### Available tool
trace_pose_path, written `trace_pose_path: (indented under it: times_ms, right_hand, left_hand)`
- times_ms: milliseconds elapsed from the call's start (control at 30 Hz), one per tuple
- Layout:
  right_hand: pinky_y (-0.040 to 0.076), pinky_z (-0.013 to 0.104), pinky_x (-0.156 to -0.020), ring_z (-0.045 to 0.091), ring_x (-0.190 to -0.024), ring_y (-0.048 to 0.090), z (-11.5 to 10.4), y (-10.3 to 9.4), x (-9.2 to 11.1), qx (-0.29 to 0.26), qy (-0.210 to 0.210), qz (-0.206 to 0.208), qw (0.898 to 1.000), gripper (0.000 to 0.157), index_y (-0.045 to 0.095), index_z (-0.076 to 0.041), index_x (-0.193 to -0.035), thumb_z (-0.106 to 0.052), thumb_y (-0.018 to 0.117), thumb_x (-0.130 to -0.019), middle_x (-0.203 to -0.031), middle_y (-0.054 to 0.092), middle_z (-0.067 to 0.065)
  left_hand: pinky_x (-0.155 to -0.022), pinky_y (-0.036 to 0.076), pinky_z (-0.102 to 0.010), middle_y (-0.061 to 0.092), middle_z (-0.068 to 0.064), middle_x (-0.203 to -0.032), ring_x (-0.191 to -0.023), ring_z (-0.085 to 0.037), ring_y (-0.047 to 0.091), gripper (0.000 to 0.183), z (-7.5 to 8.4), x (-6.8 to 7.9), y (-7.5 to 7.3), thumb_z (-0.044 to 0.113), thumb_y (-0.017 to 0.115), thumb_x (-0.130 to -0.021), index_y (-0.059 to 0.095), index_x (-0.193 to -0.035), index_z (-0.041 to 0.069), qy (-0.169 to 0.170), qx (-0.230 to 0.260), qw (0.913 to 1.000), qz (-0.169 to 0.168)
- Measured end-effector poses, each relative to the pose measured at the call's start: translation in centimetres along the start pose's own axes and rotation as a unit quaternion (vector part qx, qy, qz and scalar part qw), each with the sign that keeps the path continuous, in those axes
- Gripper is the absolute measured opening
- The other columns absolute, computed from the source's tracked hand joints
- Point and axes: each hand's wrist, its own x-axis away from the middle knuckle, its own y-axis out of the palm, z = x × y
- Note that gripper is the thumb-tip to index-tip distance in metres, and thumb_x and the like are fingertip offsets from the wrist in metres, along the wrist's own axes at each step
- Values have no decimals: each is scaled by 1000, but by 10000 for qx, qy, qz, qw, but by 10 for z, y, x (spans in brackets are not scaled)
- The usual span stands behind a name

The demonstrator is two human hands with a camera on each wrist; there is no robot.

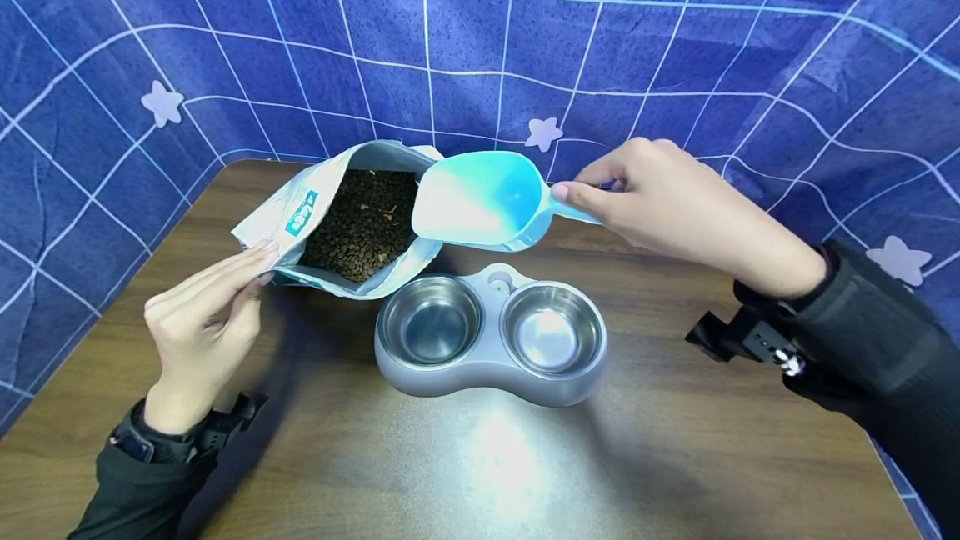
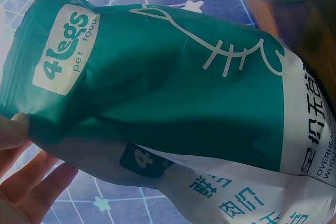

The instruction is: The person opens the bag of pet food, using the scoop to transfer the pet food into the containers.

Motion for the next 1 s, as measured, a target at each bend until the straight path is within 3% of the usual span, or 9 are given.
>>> trace_pose_path:
  times_ms: [200,433,533,633,733,1000]
  right_hand:
    - [36,31,-44,16,-44,46,-20,2,-15,459,-263,-247,9983,48,73,-17,-90,-56,46,-94,-49,46,1]
    - [36,32,-48,16,-48,48,-50,1,-36,1214,-372,-606,9901,49,73,-15,-109,-54,45,-95,-51,50,0]
    - [33,32,-48,16,-50,45,-57,-2,-44,1464,-385,-733,9857,46,75,-17,-100,-53,46,-96,-52,47,-1]
    - [33,32,-49,17,-49,43,-63,-6,-49,1493,-354,-953,9836,44,74,-20,-95,-53,45,-96,-51,47,0]
    - [33,32,-49,17,-48,44,-67,-9,-53,1467,-298,-1131,9822,45,74,-21,-100,-55,45,-95,-50,50,1]
    - [33,33,-49,18,-49,49,-70,-10,-52,1451,-276,-1055,9834,44,74,-21,-103,-54,46,-95,-51,53,2]
  left_hand:
    - [-87,50,-26,71,-18,-90,-86,-29,70,16,1,0,0,1,60,-85,75,-90,-4,-27,-36,10000,-40]
    - [-88,50,-25,71,-20,-90,-81,-37,69,14,4,-2,1,-6,63,-80,74,-89,-6,-133,-50,9999,-48]
    - [-88,50,-25,71,-20,-90,-82,-37,69,15,4,-1,2,-8,63,-79,74,-89,-6,-173,-70,9998,-91]
    - [-89,49,-25,70,-20,-91,-82,-37,69,16,5,-1,1,-10,63,-78,74,-89,-7,-221,-105,9996,-141]
    - [-89,49,-24,70,-20,-92,-82,-37,69,16,5,0,1,-12,64,-78,74,-90,-7,-263,-154,9994,-175]
    - [-89,49,-23,71,-20,-92,-82,-37,69,17,4,0,1,-13,65,-76,74,-90,-7,-273,-156,9994,-131]
